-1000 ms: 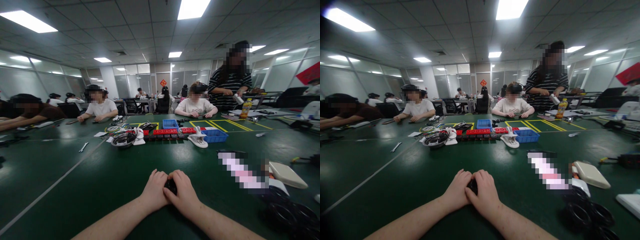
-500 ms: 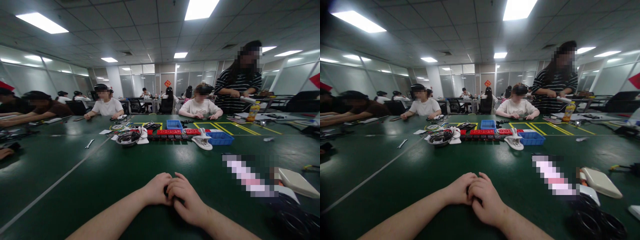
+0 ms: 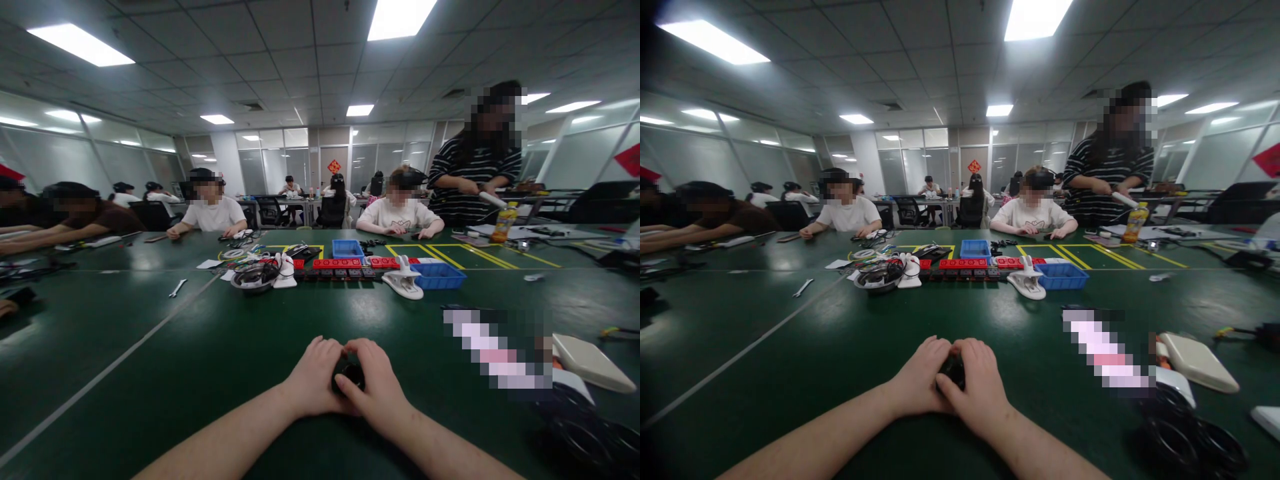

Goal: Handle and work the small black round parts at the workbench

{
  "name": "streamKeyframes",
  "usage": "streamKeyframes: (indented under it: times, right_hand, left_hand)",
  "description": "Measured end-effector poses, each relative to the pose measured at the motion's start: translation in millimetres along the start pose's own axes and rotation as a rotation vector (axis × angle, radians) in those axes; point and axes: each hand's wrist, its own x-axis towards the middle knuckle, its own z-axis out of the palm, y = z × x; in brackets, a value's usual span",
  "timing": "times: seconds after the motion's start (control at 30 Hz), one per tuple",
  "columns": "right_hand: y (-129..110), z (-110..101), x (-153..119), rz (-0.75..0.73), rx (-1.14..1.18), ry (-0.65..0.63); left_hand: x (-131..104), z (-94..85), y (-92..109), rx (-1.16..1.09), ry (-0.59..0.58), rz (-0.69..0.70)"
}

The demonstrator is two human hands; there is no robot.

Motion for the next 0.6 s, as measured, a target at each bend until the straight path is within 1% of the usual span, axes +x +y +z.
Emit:
streamKeyframes:
  times: [0.17,0.3,0.37,0.47,0.6]
  right_hand:
    - [-1.2,3.8,0.8,0.136,-0.025,-0.090]
    - [-4.1,2.8,1.8,0.171,-0.034,-0.112]
    - [-4.2,1.8,2.5,0.154,-0.034,-0.112]
    - [-2.3,0.3,2.9,0.080,0.007,-0.111]
    - [-0.7,-2.7,1.8,-0.050,0.112,-0.095]
  left_hand:
    - [-1.0,1.0,7.5,0.071,-0.005,0.009]
    - [-0.5,2.7,7.2,0.079,-0.021,-0.022]
    - [-0.1,3.2,6.8,0.060,-0.039,-0.040]
    - [0.5,2.2,5.5,0.016,-0.071,-0.041]
    - [1.7,-0.6,-1.3,-0.048,-0.112,0.017]
